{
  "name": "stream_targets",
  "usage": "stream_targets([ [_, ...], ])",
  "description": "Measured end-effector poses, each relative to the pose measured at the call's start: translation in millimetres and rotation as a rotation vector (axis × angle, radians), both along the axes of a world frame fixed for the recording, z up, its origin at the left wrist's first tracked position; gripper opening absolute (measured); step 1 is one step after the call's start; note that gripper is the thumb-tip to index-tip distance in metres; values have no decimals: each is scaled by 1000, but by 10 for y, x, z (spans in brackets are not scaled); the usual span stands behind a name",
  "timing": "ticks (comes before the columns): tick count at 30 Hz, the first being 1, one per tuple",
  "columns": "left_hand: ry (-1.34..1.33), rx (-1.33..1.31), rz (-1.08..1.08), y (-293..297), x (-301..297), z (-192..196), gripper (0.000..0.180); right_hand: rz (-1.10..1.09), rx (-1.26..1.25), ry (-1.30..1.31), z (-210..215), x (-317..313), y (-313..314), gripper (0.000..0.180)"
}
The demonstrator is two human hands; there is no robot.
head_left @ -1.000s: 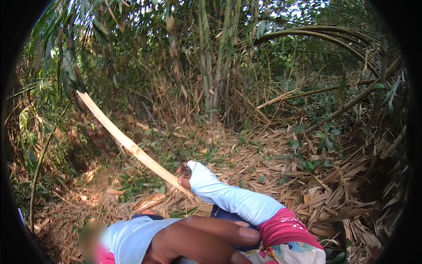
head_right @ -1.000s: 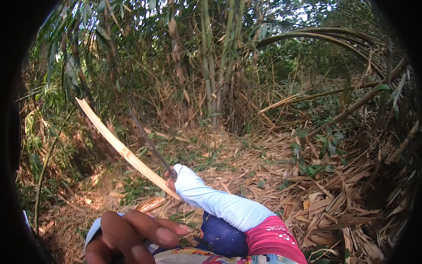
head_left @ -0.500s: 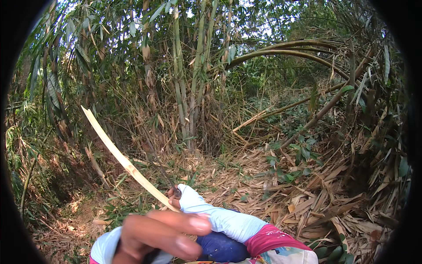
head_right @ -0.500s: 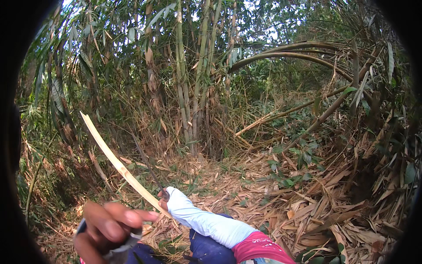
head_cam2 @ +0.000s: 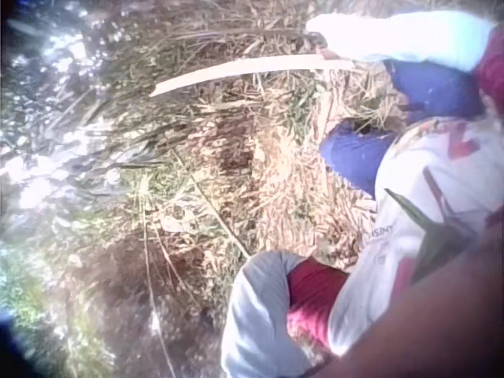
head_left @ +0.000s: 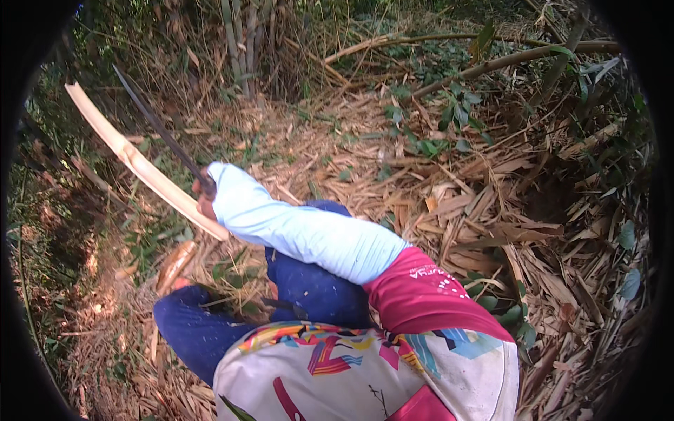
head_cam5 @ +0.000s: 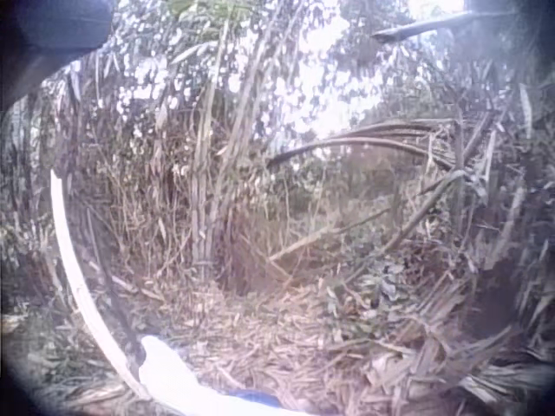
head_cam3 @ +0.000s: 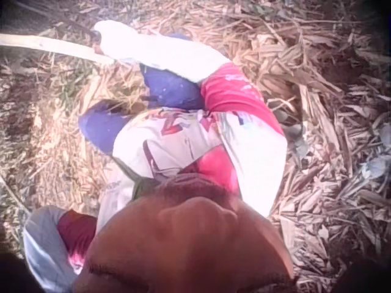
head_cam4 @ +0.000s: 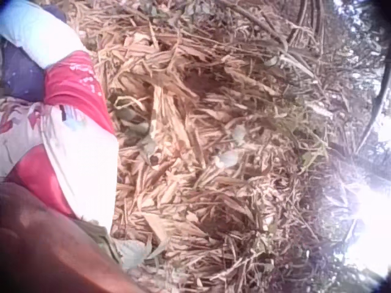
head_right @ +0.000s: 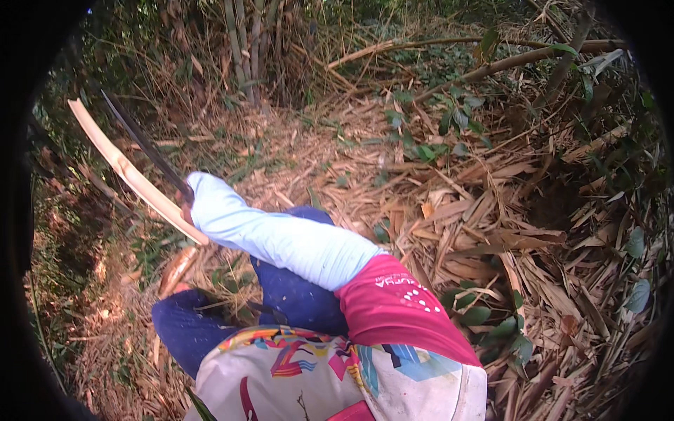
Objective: The person uses a large machete to split a long bamboo stalk into thin strips. They hold the bamboo vertically and repeatedly strike it with the machete to separate the material into usable slats.
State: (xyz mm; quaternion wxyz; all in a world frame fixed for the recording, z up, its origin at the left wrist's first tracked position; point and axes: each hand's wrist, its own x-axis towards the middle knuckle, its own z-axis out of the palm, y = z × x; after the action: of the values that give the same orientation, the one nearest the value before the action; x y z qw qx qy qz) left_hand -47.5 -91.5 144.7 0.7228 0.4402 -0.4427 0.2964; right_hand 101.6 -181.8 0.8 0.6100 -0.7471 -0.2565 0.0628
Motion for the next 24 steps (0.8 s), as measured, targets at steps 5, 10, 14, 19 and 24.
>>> stream_targets([
  [5,42,-7,46,123,38,-123,41,23,-16,112,13,83,71,34],
  [10,60,-21,85,223,45,-203,43,-14,-74,243,-14,155,81,35],
  [14,50,-24,138,321,41,-214,45,-25,-79,271,58,110,81,36],
  [19,49,-32,186,448,-10,-250,47,12,-51,214,25,138,89,36],
  [24,40,-35,266,577,-50,-252,49,1,-10,249,22,161,63,36],
])
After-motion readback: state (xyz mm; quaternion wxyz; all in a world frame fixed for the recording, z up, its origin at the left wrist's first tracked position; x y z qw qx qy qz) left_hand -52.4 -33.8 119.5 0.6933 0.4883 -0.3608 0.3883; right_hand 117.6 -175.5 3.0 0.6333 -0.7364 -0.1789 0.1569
